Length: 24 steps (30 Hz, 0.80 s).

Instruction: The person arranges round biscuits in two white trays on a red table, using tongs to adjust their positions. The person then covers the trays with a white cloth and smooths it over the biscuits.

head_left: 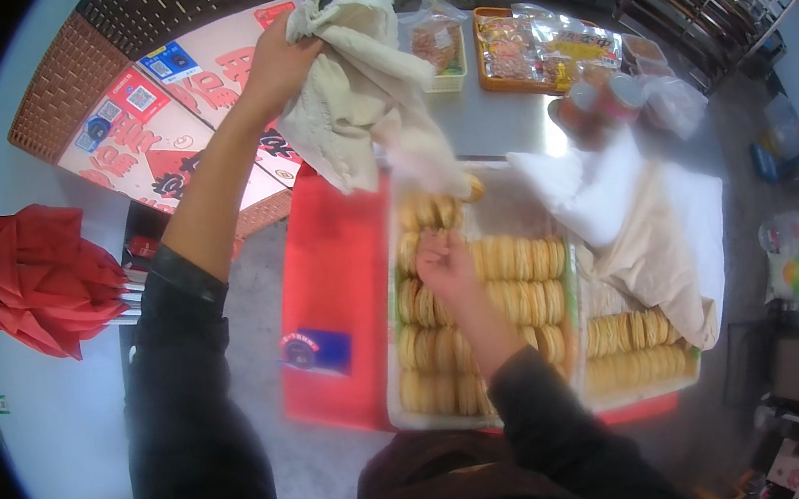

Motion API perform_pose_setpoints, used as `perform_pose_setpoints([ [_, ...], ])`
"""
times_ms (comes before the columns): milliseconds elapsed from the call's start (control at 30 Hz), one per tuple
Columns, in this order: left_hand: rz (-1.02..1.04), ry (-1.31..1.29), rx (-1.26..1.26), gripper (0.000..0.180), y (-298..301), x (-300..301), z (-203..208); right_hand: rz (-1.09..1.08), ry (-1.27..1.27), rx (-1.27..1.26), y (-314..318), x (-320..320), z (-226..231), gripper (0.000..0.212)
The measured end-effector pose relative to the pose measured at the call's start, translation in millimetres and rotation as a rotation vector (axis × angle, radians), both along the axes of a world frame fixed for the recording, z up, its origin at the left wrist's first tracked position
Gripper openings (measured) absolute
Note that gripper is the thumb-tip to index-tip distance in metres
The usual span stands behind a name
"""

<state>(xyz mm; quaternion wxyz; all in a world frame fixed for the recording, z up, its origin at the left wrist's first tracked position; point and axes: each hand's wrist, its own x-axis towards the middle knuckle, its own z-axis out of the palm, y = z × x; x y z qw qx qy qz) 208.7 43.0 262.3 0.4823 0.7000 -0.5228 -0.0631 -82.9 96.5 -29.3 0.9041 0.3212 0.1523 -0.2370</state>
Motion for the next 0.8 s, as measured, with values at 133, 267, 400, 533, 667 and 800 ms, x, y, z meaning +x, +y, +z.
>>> perform_pose_setpoints([
  [133, 0.031, -0.003, -0.071, 0.041, 1, 7, -18, 0.221, 0.087, -0.035, -2, -49, -3, 0.052],
  [267, 0.135, -0.047, -0.111, 0.038, 24, 17, -6, 0.599, 0.339, -0.455, 1, -120, 36, 0.053],
  [400, 0.125, 0.039, -0.173, 0.035, 22, 22, 0, 0.91, 0.755, -1.175, -66, -184, 46, 0.055],
  [533, 0.152, 0.032, -0.153, 0.033, 20, 20, -11, 1.077, 1.708, -2.169, -130, -177, 45, 0.053],
  [667, 0.152, 0.115, -0.139, 0.032, 32, 22, -23, 1.098, 1.797, -2.658, -161, -151, 56, 0.046],
  [800, 0.14, 0.169, -0.141, 0.032, 41, 21, -33, 1.2, 1.762, -2.717, -166, -130, 59, 0.04],
])
